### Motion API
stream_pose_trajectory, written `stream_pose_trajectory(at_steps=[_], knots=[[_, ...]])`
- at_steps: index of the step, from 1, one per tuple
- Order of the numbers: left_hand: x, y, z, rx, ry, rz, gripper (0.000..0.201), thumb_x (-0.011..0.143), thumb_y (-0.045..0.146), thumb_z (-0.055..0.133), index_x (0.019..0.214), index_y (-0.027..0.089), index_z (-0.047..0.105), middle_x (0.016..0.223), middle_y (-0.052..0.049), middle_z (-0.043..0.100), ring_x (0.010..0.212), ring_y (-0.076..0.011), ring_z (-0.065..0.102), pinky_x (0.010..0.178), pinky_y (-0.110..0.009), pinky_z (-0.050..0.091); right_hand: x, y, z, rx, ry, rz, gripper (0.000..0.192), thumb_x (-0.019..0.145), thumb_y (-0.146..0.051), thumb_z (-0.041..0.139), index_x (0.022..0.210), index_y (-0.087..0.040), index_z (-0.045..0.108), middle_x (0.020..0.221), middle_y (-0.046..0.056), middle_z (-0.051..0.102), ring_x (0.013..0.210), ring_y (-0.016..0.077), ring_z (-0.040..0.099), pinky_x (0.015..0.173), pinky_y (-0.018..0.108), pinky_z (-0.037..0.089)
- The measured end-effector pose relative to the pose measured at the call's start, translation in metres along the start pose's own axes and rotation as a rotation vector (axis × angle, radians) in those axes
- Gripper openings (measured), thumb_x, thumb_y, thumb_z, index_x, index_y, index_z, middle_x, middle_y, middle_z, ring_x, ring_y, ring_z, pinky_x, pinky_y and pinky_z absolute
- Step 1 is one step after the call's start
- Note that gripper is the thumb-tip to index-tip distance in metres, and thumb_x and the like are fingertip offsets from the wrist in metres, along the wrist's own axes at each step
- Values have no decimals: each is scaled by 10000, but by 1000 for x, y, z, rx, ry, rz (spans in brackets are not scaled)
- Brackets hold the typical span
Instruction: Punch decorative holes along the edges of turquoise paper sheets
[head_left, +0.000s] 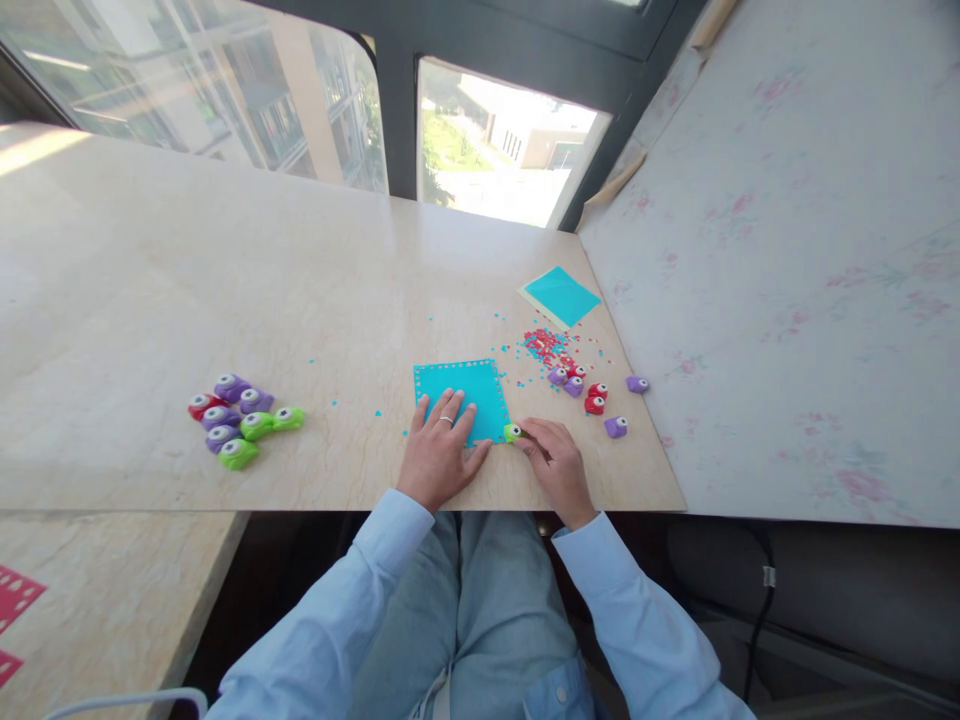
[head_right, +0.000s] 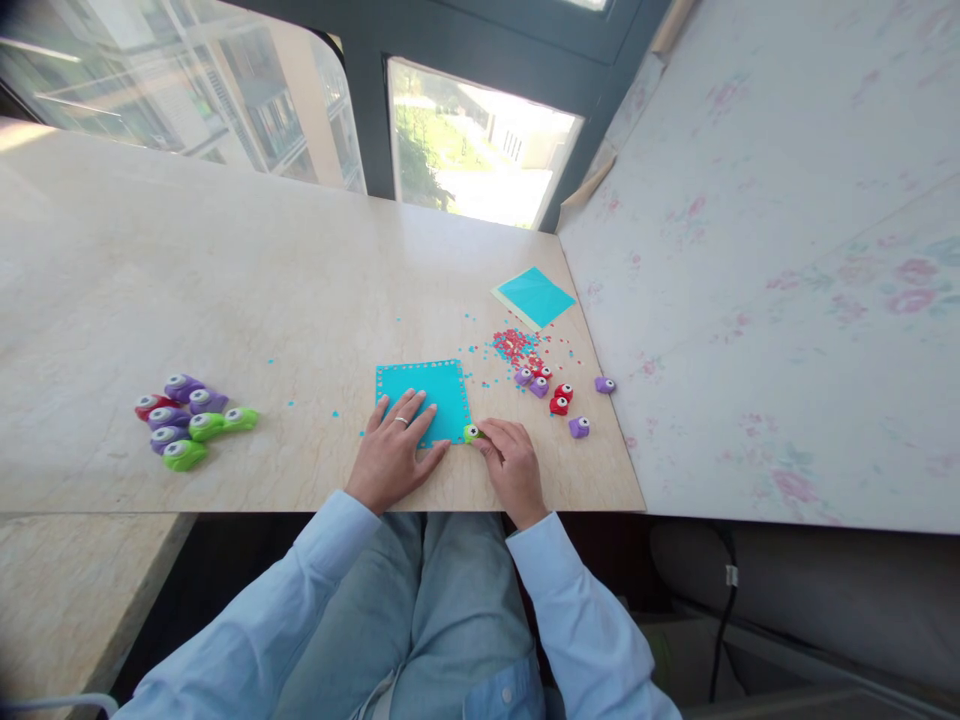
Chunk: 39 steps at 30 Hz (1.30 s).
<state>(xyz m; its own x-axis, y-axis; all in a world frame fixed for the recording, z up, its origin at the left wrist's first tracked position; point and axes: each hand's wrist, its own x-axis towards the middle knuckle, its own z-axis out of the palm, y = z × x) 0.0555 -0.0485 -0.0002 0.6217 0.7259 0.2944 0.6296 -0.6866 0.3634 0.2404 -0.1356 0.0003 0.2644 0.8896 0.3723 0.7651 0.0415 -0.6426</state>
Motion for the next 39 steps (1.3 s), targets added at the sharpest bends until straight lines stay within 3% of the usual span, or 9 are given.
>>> stream_pose_trajectory(at_steps=[10, 16, 19, 22, 26, 29, 39], knots=[[0, 0, -1, 8, -10, -1, 515, 930, 475, 507, 1307, 132, 588, 1440, -190, 511, 1398, -325, 402, 1175, -560, 236, 1, 0, -1, 35, -19, 18, 234, 927, -360, 596, 1063, -221, 726, 1056, 104, 731, 1008, 251, 644, 923, 448, 520], [0, 1, -1, 5, -14, -5, 513, 928, 472, 509, 1303, 131, 591, 1440, -192, 510, 1396, -328, 403, 1173, -560, 239, 5, -6, -10, 218, -19, 294, 380, 878, -465, 620, 1128, -180, 653, 1081, 124, 704, 934, 230, 668, 743, 352, 552], [1, 1, -1, -10, -12, -6, 504, 924, 467, 517, 1298, 138, 595, 1441, -190, 510, 1393, -329, 407, 1174, -564, 237, 15, -10, -20, 264, 1, 445, 403, 841, -546, 621, 982, -169, 641, 924, 96, 711, 783, 198, 664, 676, 313, 537], [1, 1, -2, -32, -6, -9, 497, 919, 458, 527, 1297, 143, 596, 1442, -189, 509, 1394, -330, 406, 1173, -571, 237, 30, -14, -31, 307, -215, 563, 433, 786, -613, 636, 792, -181, 606, 722, 45, 678, 574, 149, 599, 524, 260, 473], [1, 1, -2, -42, -8, -11, 505, 917, 460, 531, 1300, 137, 592, 1443, -192, 507, 1397, -331, 401, 1172, -574, 236, 48, -21, -38, 290, -497, 656, 442, 757, -605, 656, 662, -182, 571, 514, -8, 583, 411, 91, 482, 381, 199, 297], [0, 2, -3, -47, -16, -14, 513, 916, 460, 531, 1303, 127, 588, 1443, -198, 505, 1401, -335, 393, 1170, -578, 236, 56, -26, -37, 218, -577, 676, 421, 744, -554, 686, 600, -182, 549, 440, -34, 527, 365, 70, 439, 368, 187, 257], [0, 1, -3, -72, 0, -11, 492, 918, 449, 527, 1293, 136, 589, 1442, -190, 509, 1406, -338, 384, 1166, -577, 245, 77, -24, -35, 96, -765, 765, 373, 767, -449, 706, 583, -181, 522, 479, -30, 566, 340, 55, 454, 325, 171, 216]])
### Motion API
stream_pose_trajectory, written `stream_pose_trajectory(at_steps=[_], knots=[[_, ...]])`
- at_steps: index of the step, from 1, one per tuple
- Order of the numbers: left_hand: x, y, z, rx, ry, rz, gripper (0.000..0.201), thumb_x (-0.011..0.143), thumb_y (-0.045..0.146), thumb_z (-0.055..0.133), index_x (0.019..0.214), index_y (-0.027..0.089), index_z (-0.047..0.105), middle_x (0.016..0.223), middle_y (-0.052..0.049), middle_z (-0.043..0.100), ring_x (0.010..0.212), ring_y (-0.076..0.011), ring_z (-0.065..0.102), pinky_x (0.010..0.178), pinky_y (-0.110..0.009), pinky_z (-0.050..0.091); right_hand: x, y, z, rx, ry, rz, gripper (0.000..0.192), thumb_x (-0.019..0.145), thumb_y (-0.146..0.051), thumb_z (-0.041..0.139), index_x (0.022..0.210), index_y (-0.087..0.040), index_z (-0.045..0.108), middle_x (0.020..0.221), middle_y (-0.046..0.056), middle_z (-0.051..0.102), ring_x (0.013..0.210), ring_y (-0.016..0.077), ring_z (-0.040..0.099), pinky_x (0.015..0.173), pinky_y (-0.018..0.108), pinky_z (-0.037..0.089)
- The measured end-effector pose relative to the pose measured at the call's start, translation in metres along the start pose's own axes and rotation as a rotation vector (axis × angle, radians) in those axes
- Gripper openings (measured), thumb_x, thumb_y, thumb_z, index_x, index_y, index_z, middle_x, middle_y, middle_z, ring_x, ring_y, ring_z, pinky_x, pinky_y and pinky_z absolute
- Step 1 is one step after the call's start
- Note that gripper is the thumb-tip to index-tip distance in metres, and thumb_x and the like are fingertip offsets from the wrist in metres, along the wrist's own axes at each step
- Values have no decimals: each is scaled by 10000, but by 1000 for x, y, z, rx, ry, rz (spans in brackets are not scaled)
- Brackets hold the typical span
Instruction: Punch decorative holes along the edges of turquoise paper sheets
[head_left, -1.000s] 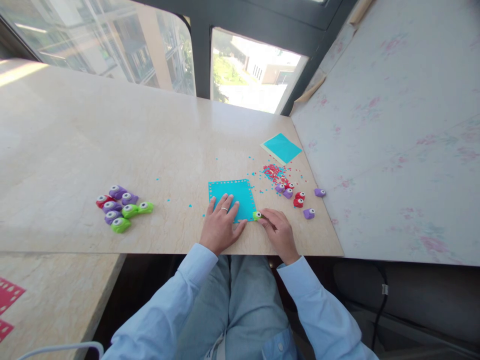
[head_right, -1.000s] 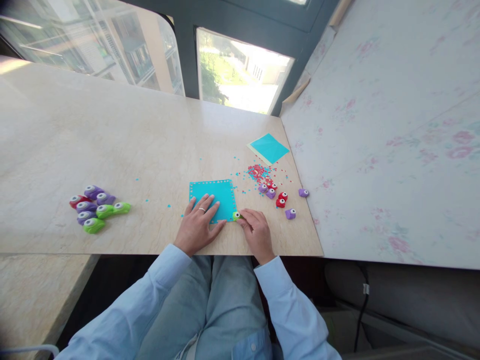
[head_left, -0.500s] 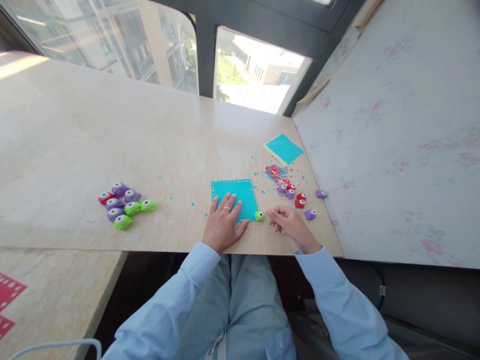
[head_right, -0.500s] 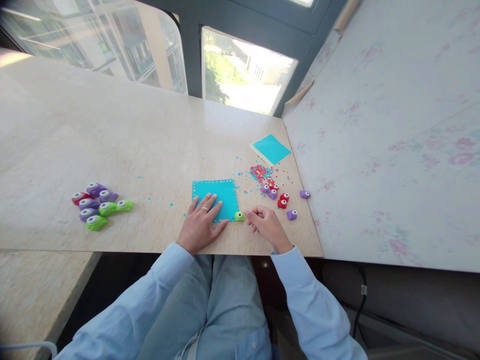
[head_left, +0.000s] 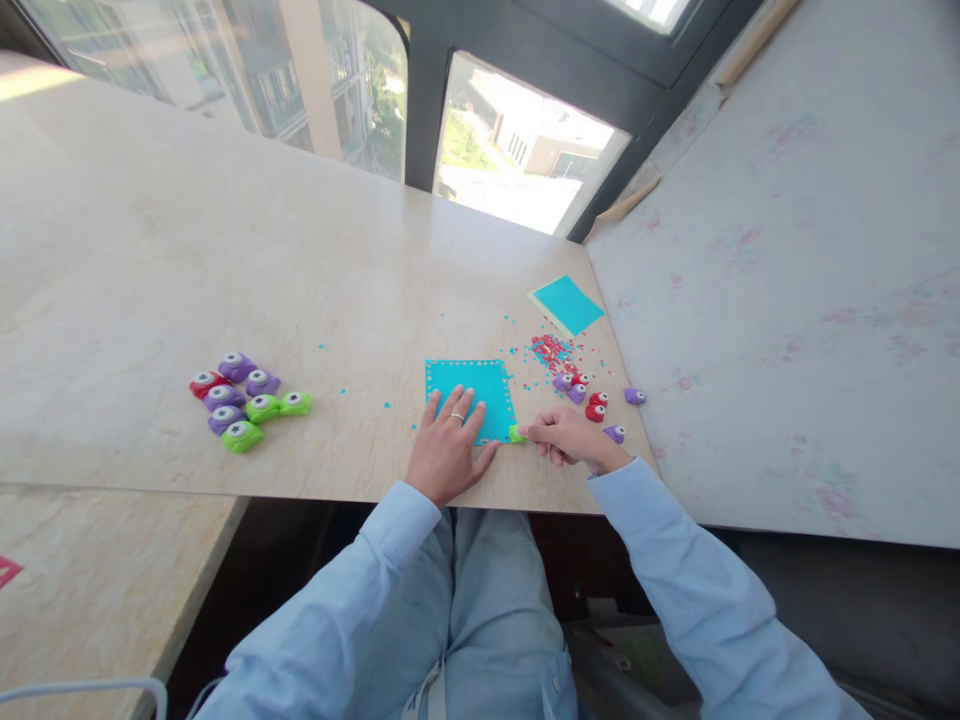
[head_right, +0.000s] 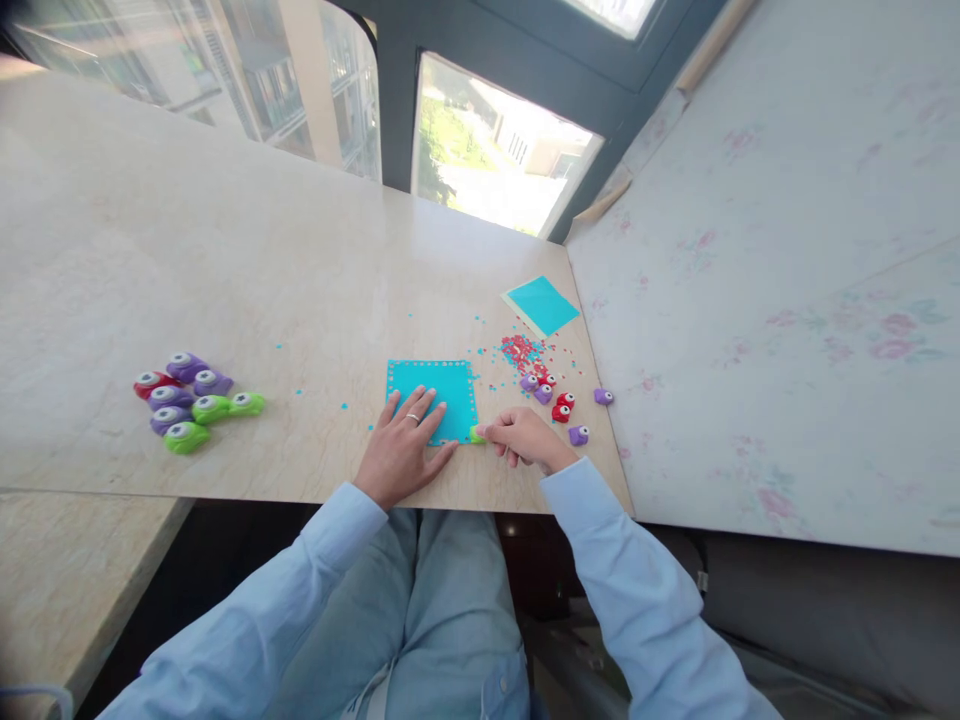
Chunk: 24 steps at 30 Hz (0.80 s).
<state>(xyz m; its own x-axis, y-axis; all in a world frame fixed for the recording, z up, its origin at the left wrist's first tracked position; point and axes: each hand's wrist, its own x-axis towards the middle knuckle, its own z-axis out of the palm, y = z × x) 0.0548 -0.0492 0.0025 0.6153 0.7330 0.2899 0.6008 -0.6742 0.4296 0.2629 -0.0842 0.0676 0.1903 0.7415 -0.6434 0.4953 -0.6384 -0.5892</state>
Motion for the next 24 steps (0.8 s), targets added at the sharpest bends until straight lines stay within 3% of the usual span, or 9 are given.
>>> stream_pose_trajectory(at_steps=[6, 14, 24], knots=[[0, 1, 0, -15, 10, 5, 479, 916, 428, 537, 1276, 119, 603, 1431, -208, 514, 1404, -350, 384, 1164, -586, 243, 7, -17, -1, -262, -19, 79, 407, 806, -421, 701, 537, -189, 502, 430, -24, 533, 312, 64, 417, 316, 189, 211], [-1, 1, 0, -37, 20, 4, 486, 918, 416, 537, 1283, 100, 594, 1440, -224, 497, 1407, -360, 375, 1169, -586, 233, 17, -40, 4, -642, -35, 147, 448, 800, -452, 702, 477, -204, 515, 369, 1, 491, 323, 112, 431, 396, 252, 324], [-2, -1, 1, -52, 18, 8, 499, 931, 424, 518, 1297, 91, 581, 1452, -226, 483, 1413, -354, 366, 1178, -577, 219, 18, -39, 8, -723, -15, 198, 397, 849, -468, 638, 602, -157, 638, 445, 20, 526, 434, 149, 515, 497, 272, 370]])
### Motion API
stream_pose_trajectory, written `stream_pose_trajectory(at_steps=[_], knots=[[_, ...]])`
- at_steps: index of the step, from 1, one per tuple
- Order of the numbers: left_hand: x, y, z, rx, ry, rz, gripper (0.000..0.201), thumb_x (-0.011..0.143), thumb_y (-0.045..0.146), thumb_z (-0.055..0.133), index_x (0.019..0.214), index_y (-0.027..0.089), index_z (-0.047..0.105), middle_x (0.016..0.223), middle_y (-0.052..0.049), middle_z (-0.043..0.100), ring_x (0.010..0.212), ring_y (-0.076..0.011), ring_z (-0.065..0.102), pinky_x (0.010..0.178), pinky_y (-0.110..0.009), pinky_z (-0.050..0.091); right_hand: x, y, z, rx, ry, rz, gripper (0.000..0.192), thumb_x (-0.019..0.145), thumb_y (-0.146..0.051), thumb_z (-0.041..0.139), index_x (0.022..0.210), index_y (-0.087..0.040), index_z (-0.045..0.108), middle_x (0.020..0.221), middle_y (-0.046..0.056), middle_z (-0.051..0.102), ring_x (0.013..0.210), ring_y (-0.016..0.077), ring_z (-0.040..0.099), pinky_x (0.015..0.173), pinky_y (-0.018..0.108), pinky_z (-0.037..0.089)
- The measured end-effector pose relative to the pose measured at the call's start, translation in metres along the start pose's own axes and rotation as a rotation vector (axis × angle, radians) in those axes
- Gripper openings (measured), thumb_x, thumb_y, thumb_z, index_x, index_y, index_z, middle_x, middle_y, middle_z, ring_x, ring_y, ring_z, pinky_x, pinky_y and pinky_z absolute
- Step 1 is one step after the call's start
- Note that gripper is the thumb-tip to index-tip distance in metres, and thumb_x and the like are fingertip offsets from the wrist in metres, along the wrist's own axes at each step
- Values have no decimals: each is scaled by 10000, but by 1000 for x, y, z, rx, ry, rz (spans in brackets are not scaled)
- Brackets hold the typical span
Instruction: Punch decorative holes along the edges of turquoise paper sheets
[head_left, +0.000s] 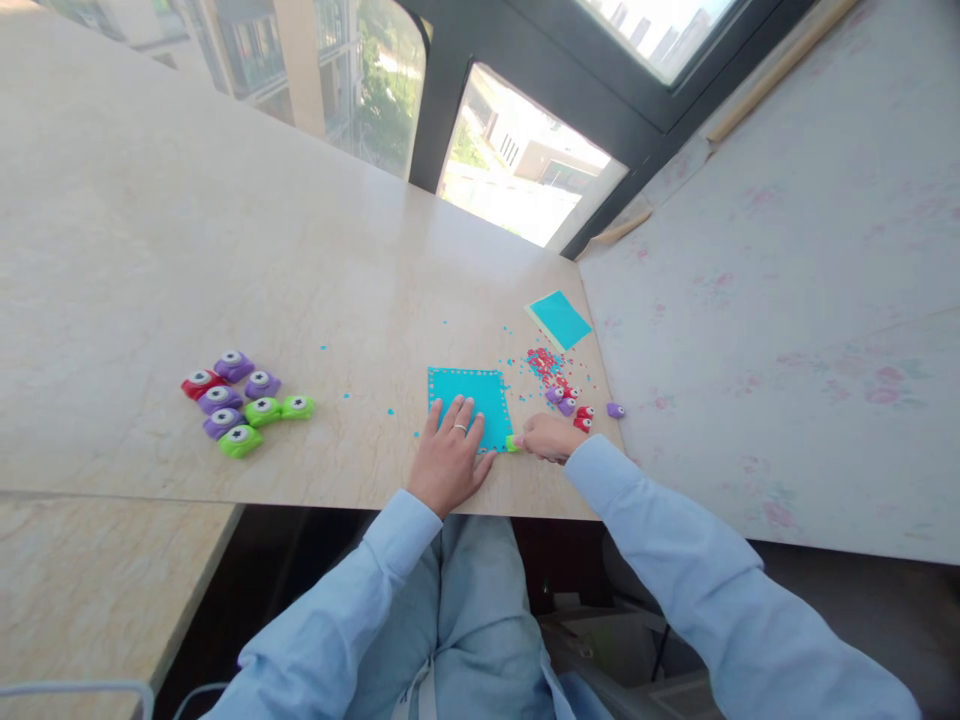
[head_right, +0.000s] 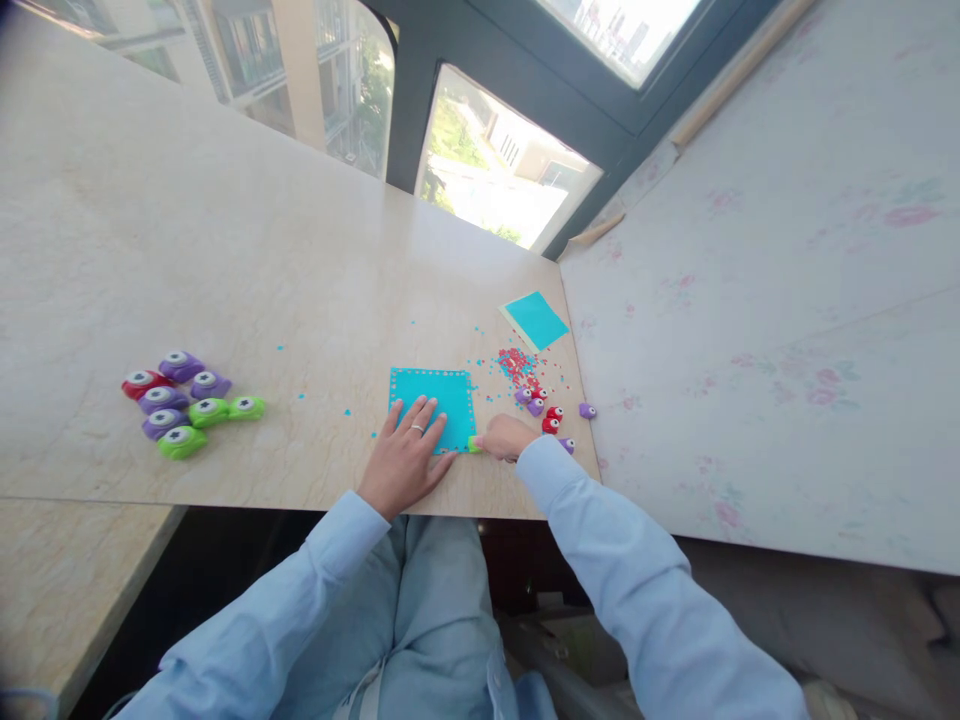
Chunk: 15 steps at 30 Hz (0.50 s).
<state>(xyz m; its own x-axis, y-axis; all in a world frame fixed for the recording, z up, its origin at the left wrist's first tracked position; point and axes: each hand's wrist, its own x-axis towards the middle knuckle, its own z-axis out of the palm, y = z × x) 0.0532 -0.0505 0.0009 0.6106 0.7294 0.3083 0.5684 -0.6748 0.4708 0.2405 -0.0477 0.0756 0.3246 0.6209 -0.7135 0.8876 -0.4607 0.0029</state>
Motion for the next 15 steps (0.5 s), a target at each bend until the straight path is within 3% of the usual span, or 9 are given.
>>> stream_pose_trajectory(at_steps=[6, 11, 15], knots=[[1, -1, 1, 8, 1, -5, 492, 921, 422, 532, 1284, 95, 590, 1446, -220, 492, 1406, -356, 377, 1180, -569, 209, -1, 1, 0, 14, 4, 28, 451, 816, -571, 651, 655, -150, 642, 455, 14, 531, 432, 137, 500, 481, 259, 364], [0, -3, 0, -20, 1, -9, 489, 896, 411, 575, 1273, 99, 589, 1430, -210, 514, 1397, -344, 392, 1181, -555, 213, -7, 4, -1, 47, 58, -18, 322, 863, -402, 634, 645, -168, 593, 447, -11, 518, 373, 115, 455, 438, 247, 324], [0, -4, -1, -32, -13, -17, 478, 884, 401, 594, 1259, 105, 595, 1427, -204, 519, 1393, -339, 400, 1180, -553, 214, -20, 14, 2, 108, 134, -104, 282, 913, -352, 555, 700, -171, 587, 562, -5, 595, 417, 102, 502, 468, 230, 363]])
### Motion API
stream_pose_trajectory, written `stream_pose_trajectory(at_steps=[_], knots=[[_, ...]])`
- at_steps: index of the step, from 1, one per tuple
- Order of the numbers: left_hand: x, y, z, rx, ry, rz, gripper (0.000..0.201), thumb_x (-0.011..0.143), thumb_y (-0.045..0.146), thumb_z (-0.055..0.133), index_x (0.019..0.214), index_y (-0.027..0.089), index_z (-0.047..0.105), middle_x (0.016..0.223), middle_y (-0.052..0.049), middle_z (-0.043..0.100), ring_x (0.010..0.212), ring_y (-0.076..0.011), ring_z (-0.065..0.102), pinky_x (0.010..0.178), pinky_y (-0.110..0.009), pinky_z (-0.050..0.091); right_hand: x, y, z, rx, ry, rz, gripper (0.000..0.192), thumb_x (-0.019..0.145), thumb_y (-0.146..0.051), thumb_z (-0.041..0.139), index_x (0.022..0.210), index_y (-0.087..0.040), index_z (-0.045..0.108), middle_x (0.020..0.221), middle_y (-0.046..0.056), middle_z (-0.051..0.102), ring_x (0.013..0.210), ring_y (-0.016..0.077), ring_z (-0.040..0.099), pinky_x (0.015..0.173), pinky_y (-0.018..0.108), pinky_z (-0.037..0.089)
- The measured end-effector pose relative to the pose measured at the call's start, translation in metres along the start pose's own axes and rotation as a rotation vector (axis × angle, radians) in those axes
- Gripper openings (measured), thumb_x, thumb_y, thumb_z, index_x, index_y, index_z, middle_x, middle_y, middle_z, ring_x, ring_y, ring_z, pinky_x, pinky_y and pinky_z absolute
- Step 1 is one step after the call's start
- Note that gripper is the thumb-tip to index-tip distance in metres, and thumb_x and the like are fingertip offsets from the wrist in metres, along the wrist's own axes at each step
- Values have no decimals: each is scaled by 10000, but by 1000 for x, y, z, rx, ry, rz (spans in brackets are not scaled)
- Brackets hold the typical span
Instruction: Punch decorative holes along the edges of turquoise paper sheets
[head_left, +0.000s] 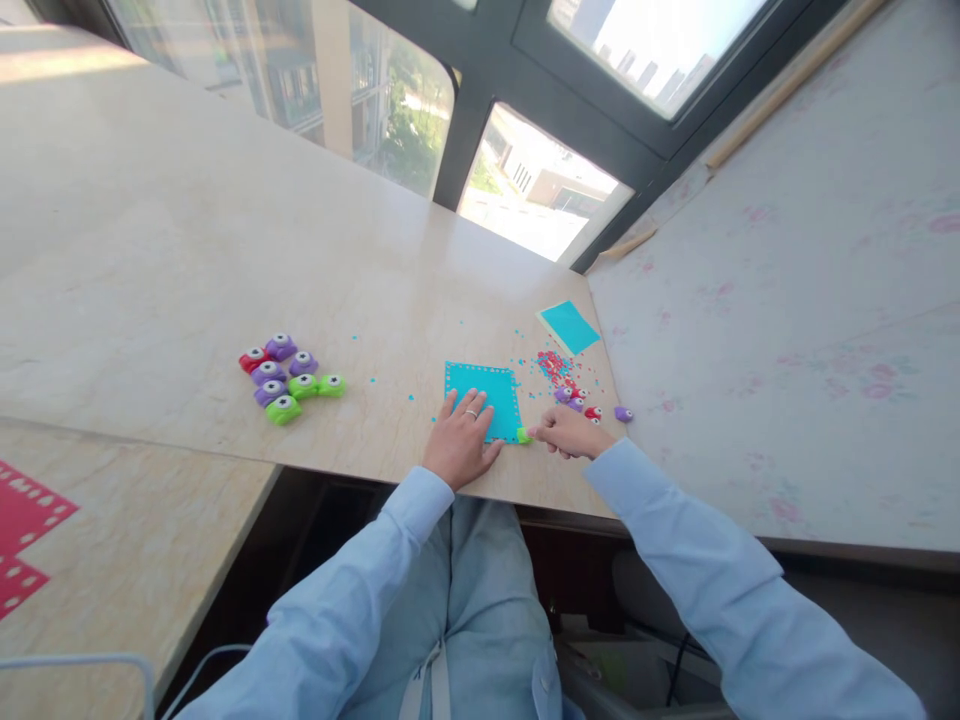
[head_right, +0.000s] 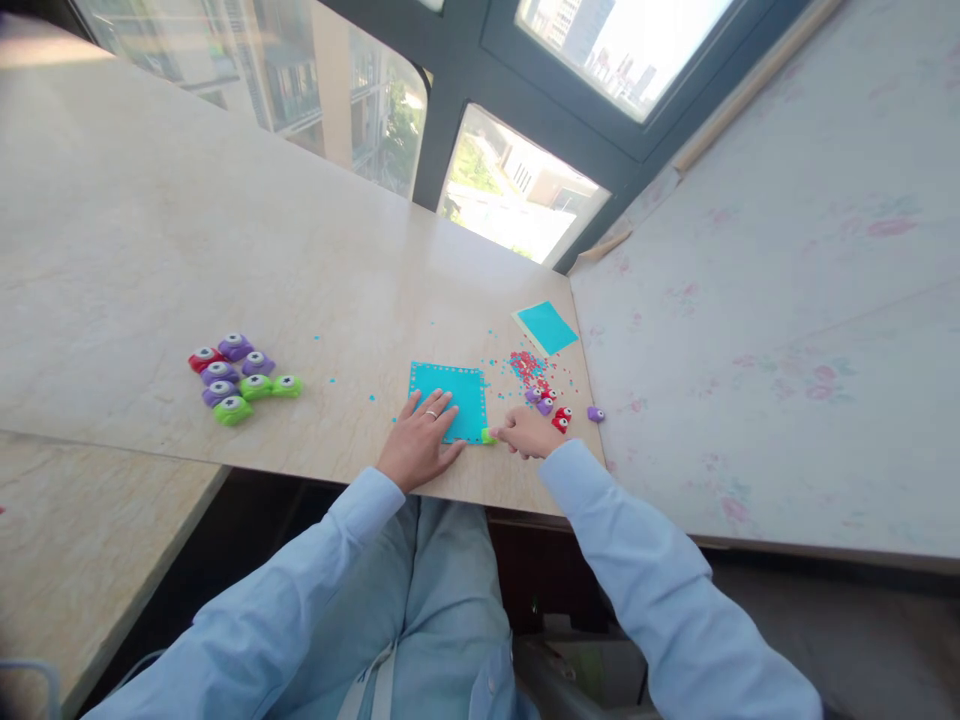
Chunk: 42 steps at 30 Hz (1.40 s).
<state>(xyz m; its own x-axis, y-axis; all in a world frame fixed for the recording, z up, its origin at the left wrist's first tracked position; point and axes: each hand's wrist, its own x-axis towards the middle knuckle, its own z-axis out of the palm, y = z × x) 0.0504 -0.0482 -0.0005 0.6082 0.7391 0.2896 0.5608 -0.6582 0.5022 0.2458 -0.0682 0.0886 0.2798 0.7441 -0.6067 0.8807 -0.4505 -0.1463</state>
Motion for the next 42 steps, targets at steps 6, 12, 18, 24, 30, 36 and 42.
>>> stream_pose_trajectory(at_steps=[6, 12, 18, 24, 30, 36, 42], knots=[[0, -1, 1, 0, -5, -1, 481, 877, 413, 602, 1252, 112, 598, 1431, -204, 515, 1396, -339, 396, 1177, -554, 214, -13, 13, 28, -21, 390, -391, 334, 863, -308, 636, 1175, -192, 631, 789, 21, 657, 753, 185, 635, 673, 271, 449], [1, -1, 1, 31, -7, -3, 470, 879, 411, 597, 1253, 127, 602, 1429, -184, 525, 1395, -324, 404, 1182, -539, 225, -8, 35, 41, -116, 457, -418, 233, 872, -221, 607, 1082, -216, 709, 990, 85, 651, 908, 228, 643, 756, 317, 482], [1, -3, 2, 28, -6, 2, 494, 862, 417, 607, 1268, 136, 601, 1427, -177, 529, 1387, -324, 417, 1180, -552, 238, -9, 72, 50, 584, 521, -421, 296, 800, -403, 676, 1015, -202, 712, 964, 78, 686, 736, 193, 646, 667, 343, 526], [1, -5, 1, -47, 165, 74, 453, 860, 389, 624, 1257, 171, 594, 1392, -141, 570, 1426, -324, 357, 1173, -568, 258, -19, 47, 89, 1296, 420, -321, 497, 697, -539, 777, 1031, -184, 679, 853, 59, 708, 764, 213, 678, 560, 288, 515], [-18, -2, -14, -301, 561, 36, 128, 886, 238, 578, 978, 209, 661, 1003, -72, 724, 1106, -241, 632, 970, -451, 490, -26, 27, 114, 1578, 450, -294, 479, 700, -519, 795, 1023, -189, 667, 902, 54, 712, 818, 201, 688, 672, 308, 556], [-53, 38, -31, -668, 399, -394, 288, 918, 391, 542, 1072, 180, 663, 962, -77, 708, 764, -173, 648, 673, -314, 523, -43, 13, 115, 1486, 333, -421, 427, 765, -444, 764, 1107, -212, 653, 958, 49, 728, 785, 174, 670, 740, 330, 572], [-58, 60, -42, -1257, 30, -607, 418, 863, 501, 621, 1093, 159, 692, 847, -85, 717, 696, -177, 660, 586, -278, 533, -59, -14, 110, 1207, 335, -735, 253, 831, -343, 701, 1068, -254, 713, 1125, 64, 718, 975, 217, 670, 828, 344, 554]])
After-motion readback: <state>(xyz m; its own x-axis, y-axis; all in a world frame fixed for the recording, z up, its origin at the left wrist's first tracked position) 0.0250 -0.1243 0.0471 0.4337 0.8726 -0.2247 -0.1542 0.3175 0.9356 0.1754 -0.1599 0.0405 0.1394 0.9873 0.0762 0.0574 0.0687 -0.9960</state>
